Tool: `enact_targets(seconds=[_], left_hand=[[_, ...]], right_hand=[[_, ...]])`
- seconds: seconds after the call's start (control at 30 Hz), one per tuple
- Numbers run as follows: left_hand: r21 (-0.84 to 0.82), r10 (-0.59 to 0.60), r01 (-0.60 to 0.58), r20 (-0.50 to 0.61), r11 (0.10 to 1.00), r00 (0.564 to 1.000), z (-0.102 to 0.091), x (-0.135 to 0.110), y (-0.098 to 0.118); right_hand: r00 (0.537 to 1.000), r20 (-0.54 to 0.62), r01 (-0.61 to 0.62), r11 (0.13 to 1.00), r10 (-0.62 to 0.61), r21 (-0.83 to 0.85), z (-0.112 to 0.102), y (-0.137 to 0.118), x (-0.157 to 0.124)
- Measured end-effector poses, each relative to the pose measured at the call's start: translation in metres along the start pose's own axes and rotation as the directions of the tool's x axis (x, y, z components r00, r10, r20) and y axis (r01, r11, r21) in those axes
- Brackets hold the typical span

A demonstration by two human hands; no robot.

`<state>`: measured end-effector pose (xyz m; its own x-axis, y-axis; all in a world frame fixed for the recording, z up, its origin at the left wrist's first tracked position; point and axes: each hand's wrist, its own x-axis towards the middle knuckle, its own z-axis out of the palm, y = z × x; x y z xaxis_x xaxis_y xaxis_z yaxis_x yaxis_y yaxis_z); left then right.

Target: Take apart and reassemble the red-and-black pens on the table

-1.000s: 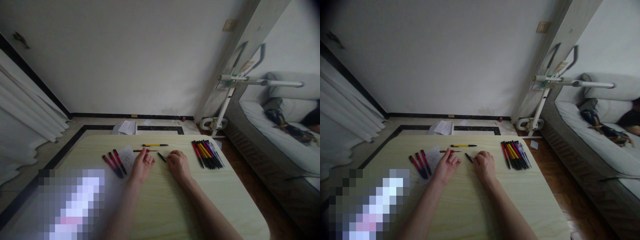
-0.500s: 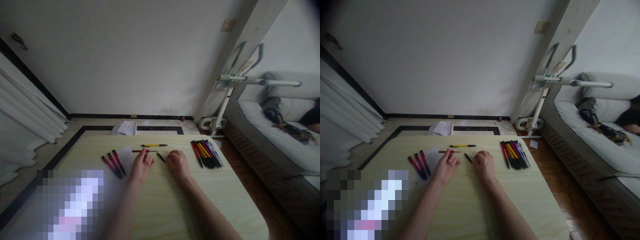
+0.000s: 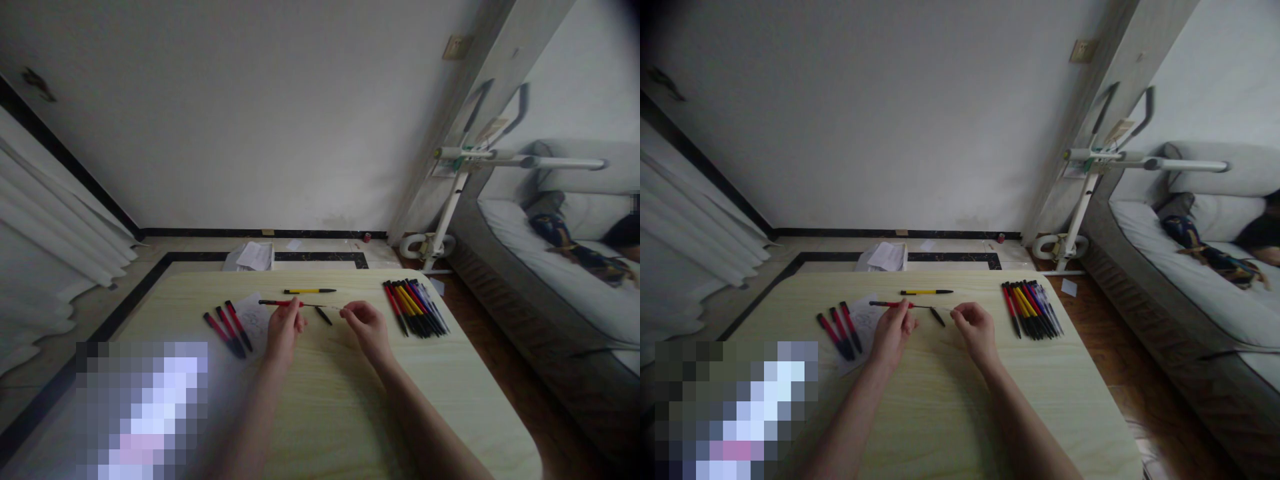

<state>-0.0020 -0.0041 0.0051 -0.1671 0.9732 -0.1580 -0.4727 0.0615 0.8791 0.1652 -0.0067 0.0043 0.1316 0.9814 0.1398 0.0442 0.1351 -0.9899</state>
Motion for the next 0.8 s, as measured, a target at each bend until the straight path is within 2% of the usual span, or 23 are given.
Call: enact_targets(seconds=[0.27, 0.8], left_hand=[[0.083, 0.035, -0.037, 0.018, 0.996, 0.999, -0.001, 0.0001, -0.0034], [0.143, 0.037, -0.041, 0.026, 0.989, 0.999, 0.0016, -0.0016, -0.002]], right_hand=[[0.999, 0.019, -0.041, 0.999, 0.041, 0.033, -0.0006, -0.0017, -0.0021], [0.999, 0.028, 0.021, 0.996, -0.019, -0.082, -0.0002, -0.0029, -0.0039]])
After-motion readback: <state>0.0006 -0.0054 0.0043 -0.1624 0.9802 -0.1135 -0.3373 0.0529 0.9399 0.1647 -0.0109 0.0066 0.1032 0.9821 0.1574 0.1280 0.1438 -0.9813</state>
